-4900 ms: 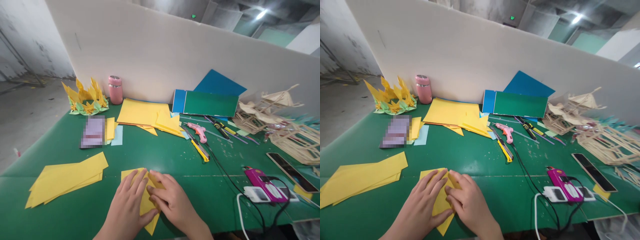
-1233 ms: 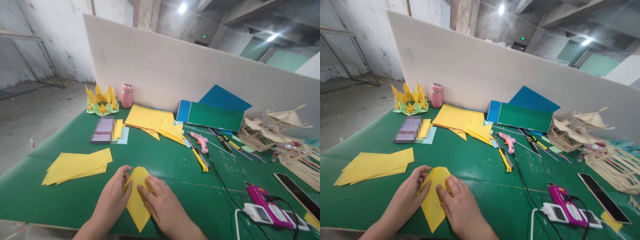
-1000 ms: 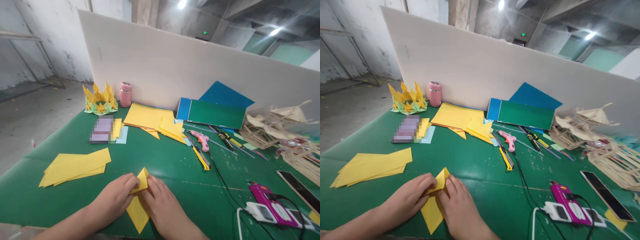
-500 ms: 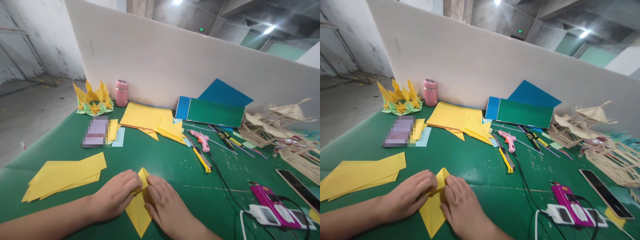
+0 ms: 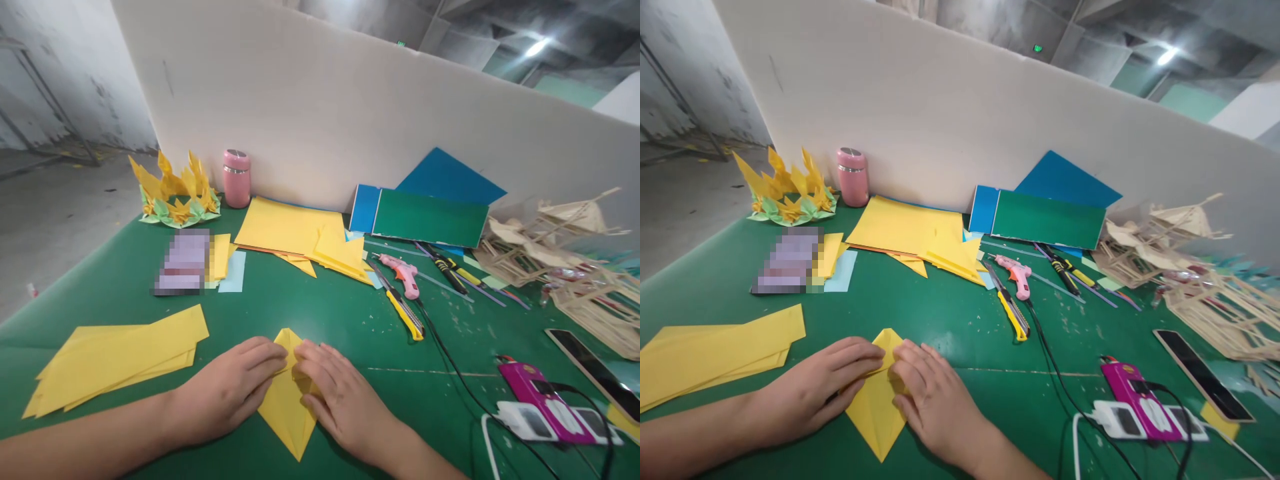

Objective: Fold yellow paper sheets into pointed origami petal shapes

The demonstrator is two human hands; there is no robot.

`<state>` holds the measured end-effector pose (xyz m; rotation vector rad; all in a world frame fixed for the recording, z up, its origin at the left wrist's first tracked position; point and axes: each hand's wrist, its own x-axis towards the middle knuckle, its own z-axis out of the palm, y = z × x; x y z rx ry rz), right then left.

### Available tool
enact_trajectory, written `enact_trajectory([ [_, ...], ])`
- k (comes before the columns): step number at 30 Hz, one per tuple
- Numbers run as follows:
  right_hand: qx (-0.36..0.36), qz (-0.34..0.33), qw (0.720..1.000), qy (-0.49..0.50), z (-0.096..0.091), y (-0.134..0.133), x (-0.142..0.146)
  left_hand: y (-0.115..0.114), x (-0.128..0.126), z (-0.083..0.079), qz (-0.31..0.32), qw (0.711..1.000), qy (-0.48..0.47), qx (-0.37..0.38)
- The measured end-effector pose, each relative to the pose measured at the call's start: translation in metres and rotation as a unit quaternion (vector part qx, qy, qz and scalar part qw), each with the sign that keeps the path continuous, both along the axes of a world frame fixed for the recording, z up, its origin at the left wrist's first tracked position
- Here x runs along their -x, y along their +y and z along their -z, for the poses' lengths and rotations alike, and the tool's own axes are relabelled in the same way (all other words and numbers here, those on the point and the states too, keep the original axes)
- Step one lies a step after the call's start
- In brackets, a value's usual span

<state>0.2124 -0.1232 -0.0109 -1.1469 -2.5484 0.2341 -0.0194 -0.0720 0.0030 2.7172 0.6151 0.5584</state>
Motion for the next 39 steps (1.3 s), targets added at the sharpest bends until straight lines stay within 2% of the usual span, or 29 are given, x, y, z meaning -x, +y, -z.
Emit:
enact_trajectory([
  [4, 0.018, 0.001, 1.000, -0.003, -0.003, 0.002, -0.003, 0.002, 0.004, -0.001, 0.058, 0.996, 0.043, -0.059],
  [7, 0.031, 0.000, 0.999, -0.016, -0.004, 0.003, -0.005, 0.003, 0.005, -0.004, 0.075, 0.995, 0.051, -0.039],
  [11, 0.055, 0.015, 0.998, -0.035, -0.007, 0.004, -0.005, 0.004, 0.005, -0.006, 0.077, 0.995, 0.056, 0.011],
  [18, 0.059, 0.017, 0.998, -0.034, -0.007, 0.003, -0.003, 0.007, 0.007, -0.009, 0.085, 0.994, 0.059, 0.041],
  [26, 0.022, 0.008, 0.999, -0.034, -0.002, 0.001, -0.005, 0.008, 0.008, -0.005, 0.094, 0.992, 0.068, 0.043],
  [39, 0.003, 0.007, 0.999, -0.035, 0.002, -0.001, -0.004, 0.005, 0.005, -0.004, 0.080, 0.991, 0.086, 0.067],
])
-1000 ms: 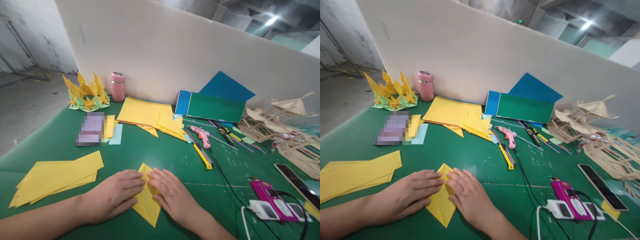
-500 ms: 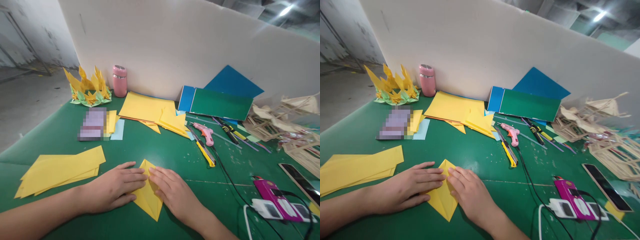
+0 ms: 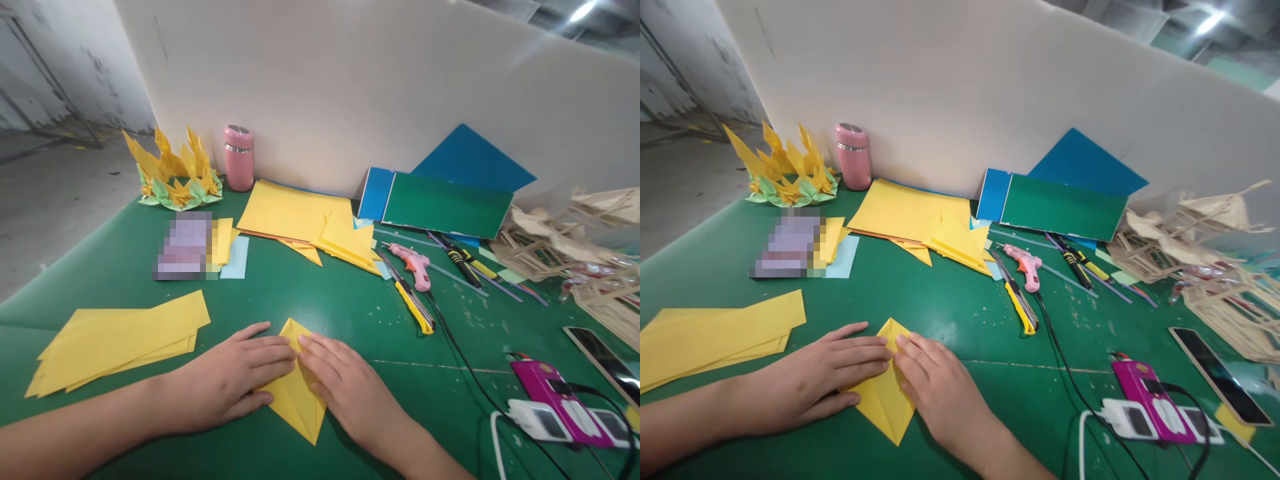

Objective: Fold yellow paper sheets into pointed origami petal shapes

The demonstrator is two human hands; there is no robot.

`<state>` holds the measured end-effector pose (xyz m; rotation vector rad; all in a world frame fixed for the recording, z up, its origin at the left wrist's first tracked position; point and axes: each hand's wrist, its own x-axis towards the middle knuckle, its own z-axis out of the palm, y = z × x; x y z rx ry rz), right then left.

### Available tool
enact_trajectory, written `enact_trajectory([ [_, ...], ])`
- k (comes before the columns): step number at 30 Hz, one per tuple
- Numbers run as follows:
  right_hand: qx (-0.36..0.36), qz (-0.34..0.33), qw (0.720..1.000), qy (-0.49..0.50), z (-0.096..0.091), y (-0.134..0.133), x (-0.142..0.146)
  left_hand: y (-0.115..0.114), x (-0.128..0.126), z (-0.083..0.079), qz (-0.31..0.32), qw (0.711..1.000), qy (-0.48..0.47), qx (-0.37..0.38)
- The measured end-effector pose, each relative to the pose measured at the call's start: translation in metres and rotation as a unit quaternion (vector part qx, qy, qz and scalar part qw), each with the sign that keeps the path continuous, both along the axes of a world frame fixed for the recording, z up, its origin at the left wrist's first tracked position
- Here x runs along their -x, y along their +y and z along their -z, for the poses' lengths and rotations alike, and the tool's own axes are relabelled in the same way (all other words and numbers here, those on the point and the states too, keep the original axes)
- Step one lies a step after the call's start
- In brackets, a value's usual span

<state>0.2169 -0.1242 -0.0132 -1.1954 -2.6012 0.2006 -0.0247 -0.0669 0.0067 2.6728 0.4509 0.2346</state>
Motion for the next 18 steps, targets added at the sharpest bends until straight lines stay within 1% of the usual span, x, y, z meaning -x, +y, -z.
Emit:
enact_trajectory([
  [4, -0.013, -0.003, 1.000, -0.012, 0.002, -0.001, 0.000, 0.000, -0.001, -0.002, -0.001, 1.000, -0.007, -0.006],
  [8, -0.021, -0.005, 1.000, -0.017, 0.003, -0.001, 0.000, 0.001, -0.001, -0.007, -0.006, 1.000, 0.004, -0.017],
  [10, -0.030, -0.007, 0.999, -0.013, 0.003, -0.001, 0.000, 0.004, 0.001, -0.010, -0.003, 1.000, 0.013, -0.008],
  [14, -0.039, -0.011, 0.999, -0.012, 0.003, -0.002, 0.000, 0.015, 0.010, -0.014, 0.038, 0.999, 0.010, 0.035],
  [18, -0.039, -0.013, 0.999, -0.012, 0.002, -0.001, -0.001, 0.022, 0.016, -0.014, 0.068, 0.997, -0.011, 0.043],
])
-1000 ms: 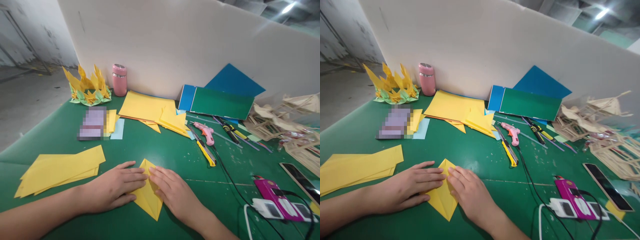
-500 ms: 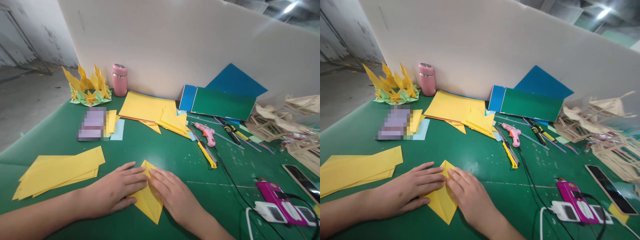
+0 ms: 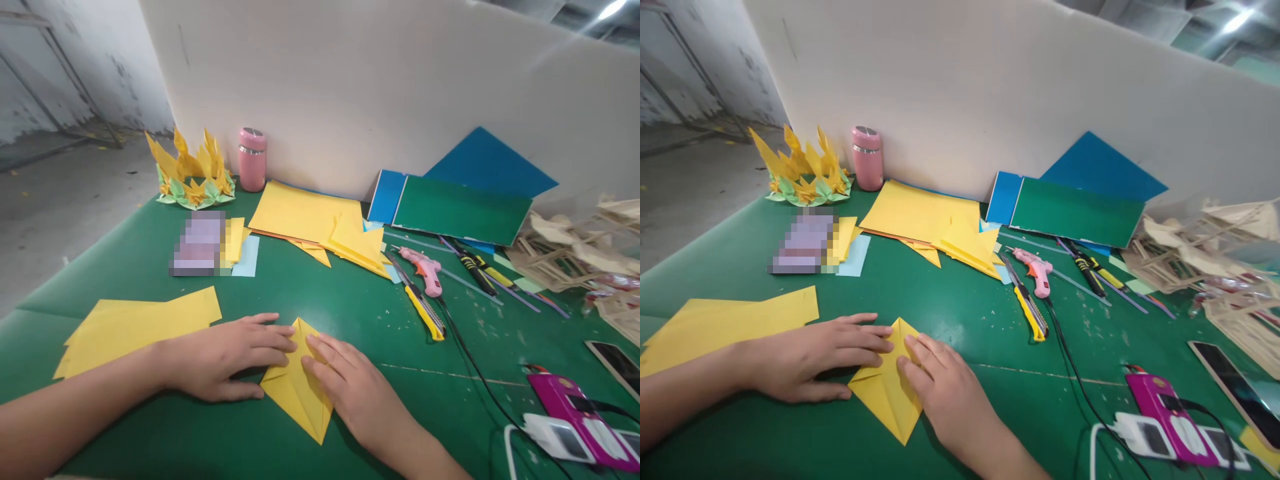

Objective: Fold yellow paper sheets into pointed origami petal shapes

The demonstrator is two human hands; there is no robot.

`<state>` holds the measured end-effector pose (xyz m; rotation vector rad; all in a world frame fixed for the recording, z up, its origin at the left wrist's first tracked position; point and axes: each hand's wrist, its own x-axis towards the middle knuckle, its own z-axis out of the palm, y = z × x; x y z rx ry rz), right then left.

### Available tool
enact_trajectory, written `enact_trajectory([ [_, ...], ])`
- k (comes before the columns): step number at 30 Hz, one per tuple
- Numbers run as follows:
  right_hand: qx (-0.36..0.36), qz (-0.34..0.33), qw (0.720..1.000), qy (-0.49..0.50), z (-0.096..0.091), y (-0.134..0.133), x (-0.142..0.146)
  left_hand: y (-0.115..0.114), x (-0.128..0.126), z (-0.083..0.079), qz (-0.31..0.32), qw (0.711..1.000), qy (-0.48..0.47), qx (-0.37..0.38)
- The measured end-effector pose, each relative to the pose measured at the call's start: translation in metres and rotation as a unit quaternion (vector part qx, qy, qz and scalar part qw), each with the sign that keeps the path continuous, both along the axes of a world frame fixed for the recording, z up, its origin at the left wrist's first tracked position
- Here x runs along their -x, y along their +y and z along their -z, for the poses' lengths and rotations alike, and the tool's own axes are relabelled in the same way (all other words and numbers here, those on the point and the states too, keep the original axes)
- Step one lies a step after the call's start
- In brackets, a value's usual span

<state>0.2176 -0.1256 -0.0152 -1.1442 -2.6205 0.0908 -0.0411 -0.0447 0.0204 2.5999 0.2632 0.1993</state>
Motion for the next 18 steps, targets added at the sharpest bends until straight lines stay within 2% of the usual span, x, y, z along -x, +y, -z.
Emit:
enact_trajectory([
  [4, 0.004, 0.000, 1.000, -0.002, 0.0002, -0.0001, -0.0004, 0.0001, -0.0012, -0.0021, 0.027, 0.999, -0.040, -0.010],
  [7, 0.013, 0.000, 1.000, 0.003, 0.0003, -0.0002, -0.0008, 0.0000, -0.0026, -0.0040, 0.026, 0.998, -0.056, -0.008],
  [18, 0.031, 0.004, 1.000, 0.003, 0.0006, -0.0007, -0.0010, 0.0030, 0.0001, -0.0041, 0.026, 0.998, -0.043, 0.026],
])
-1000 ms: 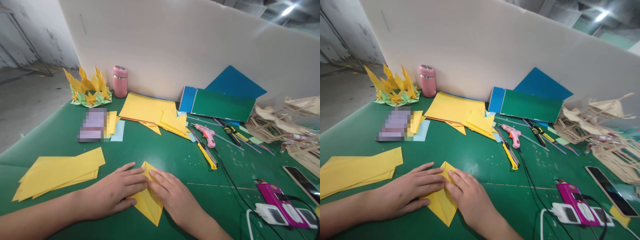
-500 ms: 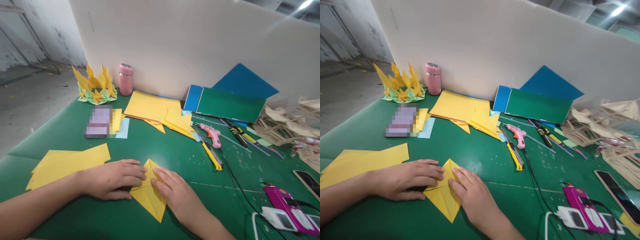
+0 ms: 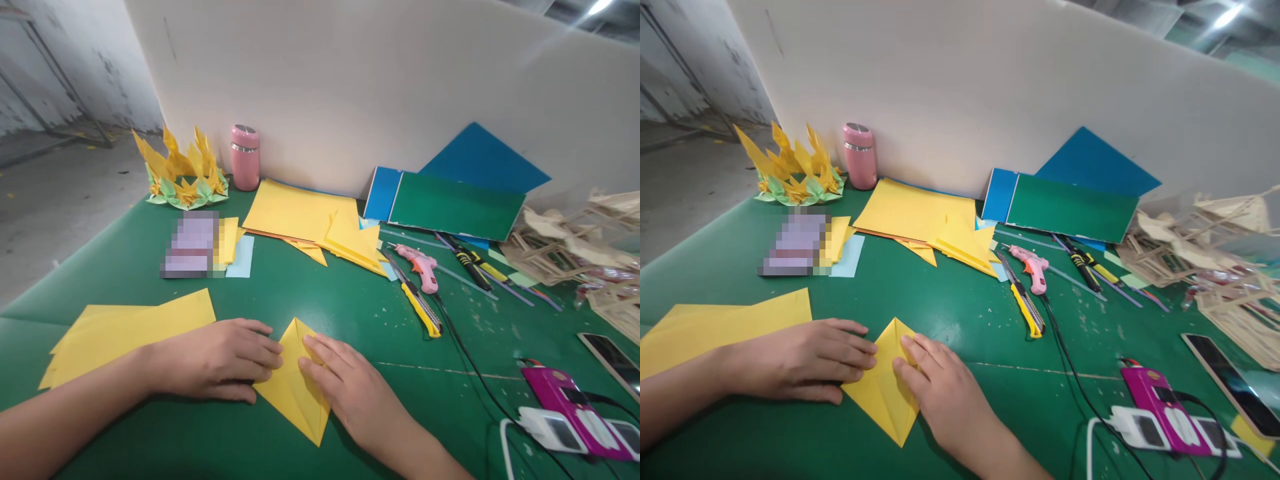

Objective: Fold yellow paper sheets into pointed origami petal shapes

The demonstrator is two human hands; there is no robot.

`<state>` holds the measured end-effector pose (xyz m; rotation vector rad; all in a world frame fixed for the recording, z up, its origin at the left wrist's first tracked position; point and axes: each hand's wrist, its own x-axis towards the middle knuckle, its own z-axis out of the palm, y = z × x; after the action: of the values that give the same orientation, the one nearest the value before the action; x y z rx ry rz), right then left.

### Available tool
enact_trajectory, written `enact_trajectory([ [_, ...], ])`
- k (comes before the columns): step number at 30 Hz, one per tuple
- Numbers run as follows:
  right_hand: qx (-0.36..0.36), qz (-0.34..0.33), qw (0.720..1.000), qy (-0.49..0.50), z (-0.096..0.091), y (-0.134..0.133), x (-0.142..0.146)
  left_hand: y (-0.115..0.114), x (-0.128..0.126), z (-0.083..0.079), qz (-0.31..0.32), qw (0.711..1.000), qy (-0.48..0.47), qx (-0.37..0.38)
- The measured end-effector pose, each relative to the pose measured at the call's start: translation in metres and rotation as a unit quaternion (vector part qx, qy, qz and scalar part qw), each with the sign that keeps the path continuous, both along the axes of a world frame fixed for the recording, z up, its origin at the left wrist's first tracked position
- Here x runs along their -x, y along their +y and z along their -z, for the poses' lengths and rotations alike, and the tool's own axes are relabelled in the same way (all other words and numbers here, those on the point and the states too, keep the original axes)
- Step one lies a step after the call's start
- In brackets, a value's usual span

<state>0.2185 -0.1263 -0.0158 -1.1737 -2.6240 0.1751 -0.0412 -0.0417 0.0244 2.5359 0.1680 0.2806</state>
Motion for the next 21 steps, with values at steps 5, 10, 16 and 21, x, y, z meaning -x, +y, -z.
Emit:
enact_trajectory([
  [5, -0.008, -0.002, 1.000, 0.001, -0.002, 0.000, 0.001, -0.002, -0.001, -0.009, 0.015, 0.999, -0.003, -0.035],
  [10, -0.025, 0.002, 1.000, -0.005, -0.004, 0.001, 0.002, -0.004, -0.007, -0.005, -0.027, 0.998, -0.011, -0.057],
  [16, -0.015, -0.001, 1.000, -0.009, -0.003, 0.001, 0.002, -0.005, -0.011, 0.010, -0.060, 0.993, 0.017, -0.103],
  [21, -0.009, 0.001, 1.000, -0.013, -0.003, 0.001, 0.002, -0.004, -0.007, 0.013, -0.110, 0.985, 0.075, -0.113],
])
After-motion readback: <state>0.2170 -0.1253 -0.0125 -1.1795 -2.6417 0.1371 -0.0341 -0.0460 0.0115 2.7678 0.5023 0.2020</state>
